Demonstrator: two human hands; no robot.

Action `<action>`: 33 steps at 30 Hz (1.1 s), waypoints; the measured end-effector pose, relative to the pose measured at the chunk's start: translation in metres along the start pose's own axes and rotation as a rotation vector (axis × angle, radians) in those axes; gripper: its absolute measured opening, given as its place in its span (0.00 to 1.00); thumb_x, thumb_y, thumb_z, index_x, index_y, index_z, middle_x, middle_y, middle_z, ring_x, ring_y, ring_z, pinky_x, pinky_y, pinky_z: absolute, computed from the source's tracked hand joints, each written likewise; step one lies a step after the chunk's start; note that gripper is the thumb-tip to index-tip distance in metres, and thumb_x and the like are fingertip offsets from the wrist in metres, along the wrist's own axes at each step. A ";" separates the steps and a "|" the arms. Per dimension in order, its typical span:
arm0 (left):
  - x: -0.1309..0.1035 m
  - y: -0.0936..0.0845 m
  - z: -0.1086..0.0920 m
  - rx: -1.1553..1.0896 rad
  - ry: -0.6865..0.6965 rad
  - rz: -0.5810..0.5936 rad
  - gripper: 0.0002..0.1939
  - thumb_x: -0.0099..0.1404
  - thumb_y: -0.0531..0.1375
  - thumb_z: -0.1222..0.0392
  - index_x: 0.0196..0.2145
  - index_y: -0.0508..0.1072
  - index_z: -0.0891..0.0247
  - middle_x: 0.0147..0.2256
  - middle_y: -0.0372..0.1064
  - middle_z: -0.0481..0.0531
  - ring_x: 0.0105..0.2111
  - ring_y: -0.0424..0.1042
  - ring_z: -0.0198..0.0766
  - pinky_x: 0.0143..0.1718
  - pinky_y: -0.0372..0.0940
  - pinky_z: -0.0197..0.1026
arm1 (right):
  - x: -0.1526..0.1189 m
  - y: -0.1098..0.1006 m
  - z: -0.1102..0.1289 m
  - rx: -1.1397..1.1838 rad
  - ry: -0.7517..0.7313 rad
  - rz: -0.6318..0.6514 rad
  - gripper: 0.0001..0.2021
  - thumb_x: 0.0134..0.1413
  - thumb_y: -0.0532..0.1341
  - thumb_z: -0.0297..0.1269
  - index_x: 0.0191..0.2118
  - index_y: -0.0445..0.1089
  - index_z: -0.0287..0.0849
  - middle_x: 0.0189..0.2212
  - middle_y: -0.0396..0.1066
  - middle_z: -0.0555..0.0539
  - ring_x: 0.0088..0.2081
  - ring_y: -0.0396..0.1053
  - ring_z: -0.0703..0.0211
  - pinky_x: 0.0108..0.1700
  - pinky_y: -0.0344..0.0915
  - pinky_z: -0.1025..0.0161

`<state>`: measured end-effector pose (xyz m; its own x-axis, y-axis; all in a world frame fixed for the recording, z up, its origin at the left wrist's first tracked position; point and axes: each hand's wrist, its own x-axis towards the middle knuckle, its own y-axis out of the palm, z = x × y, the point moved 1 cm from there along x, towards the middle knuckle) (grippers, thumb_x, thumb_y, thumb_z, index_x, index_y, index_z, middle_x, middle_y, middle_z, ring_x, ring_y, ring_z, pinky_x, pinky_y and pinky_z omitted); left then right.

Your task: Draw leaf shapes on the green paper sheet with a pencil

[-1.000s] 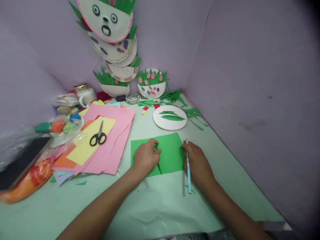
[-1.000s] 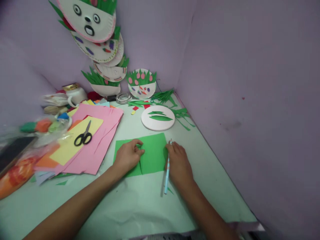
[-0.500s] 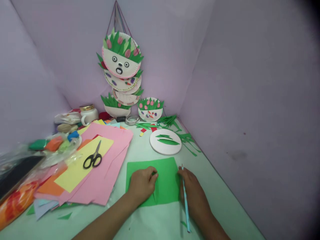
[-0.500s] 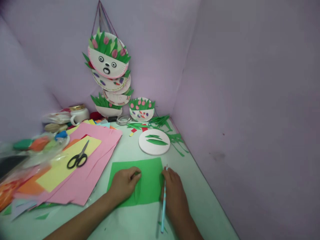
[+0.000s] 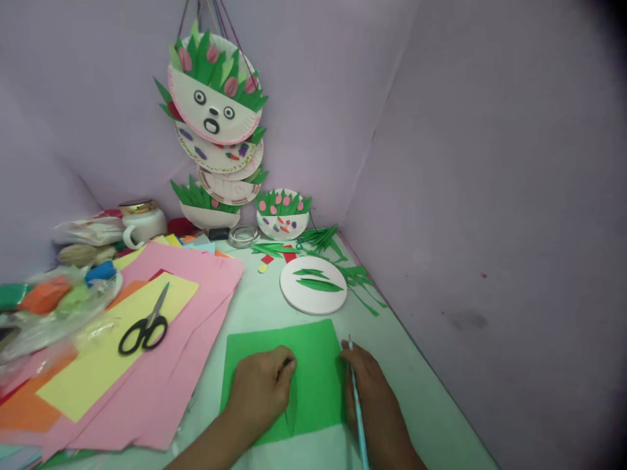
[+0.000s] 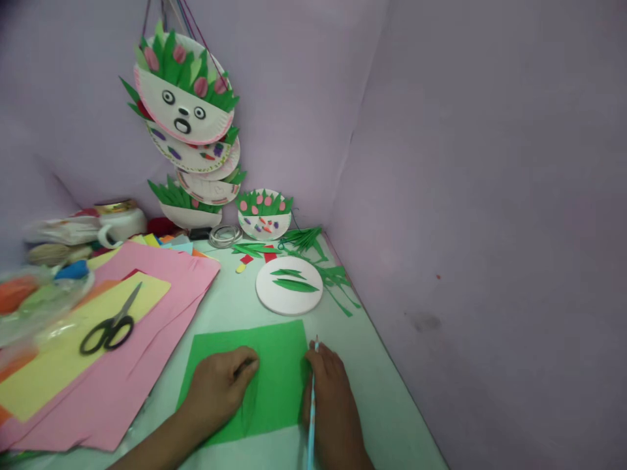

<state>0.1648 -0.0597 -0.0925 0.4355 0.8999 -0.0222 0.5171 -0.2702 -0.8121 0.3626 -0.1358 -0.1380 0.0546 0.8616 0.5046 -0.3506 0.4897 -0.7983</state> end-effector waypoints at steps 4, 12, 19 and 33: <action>-0.002 0.004 0.003 -0.021 0.013 0.014 0.11 0.65 0.51 0.61 0.30 0.72 0.58 0.24 0.71 0.44 0.26 0.70 0.36 0.28 0.54 0.36 | -0.005 0.002 -0.014 -0.073 -0.062 0.101 0.21 0.53 0.49 0.20 0.51 0.65 0.41 0.53 0.69 0.38 0.55 0.67 0.47 0.50 0.71 0.48; -0.006 0.013 0.013 -0.037 0.228 -0.099 0.12 0.68 0.48 0.62 0.31 0.69 0.57 0.23 0.68 0.42 0.21 0.68 0.31 0.24 0.54 0.35 | -0.013 0.008 -0.019 -0.039 0.006 0.107 0.20 0.51 0.48 0.20 0.45 0.68 0.43 0.52 0.70 0.39 0.54 0.67 0.46 0.50 0.69 0.46; -0.006 0.008 0.004 -0.040 0.189 -0.114 0.12 0.65 0.50 0.63 0.28 0.70 0.59 0.22 0.68 0.43 0.20 0.67 0.33 0.23 0.53 0.36 | -0.009 0.004 -0.017 0.011 0.032 0.036 0.17 0.56 0.48 0.24 0.47 0.65 0.46 0.50 0.70 0.40 0.52 0.67 0.46 0.50 0.68 0.45; -0.016 -0.001 0.004 -0.166 0.145 -0.050 0.09 0.62 0.53 0.62 0.33 0.74 0.60 0.24 0.71 0.45 0.23 0.69 0.34 0.26 0.58 0.35 | -0.002 -0.016 0.006 -0.004 0.026 0.096 0.15 0.57 0.50 0.27 0.50 0.62 0.42 0.53 0.66 0.38 0.55 0.64 0.48 0.51 0.67 0.47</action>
<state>0.1549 -0.0722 -0.0938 0.5014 0.8582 0.1100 0.6497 -0.2895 -0.7029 0.3624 -0.1462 -0.1245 0.0449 0.9077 0.4171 -0.3513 0.4052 -0.8440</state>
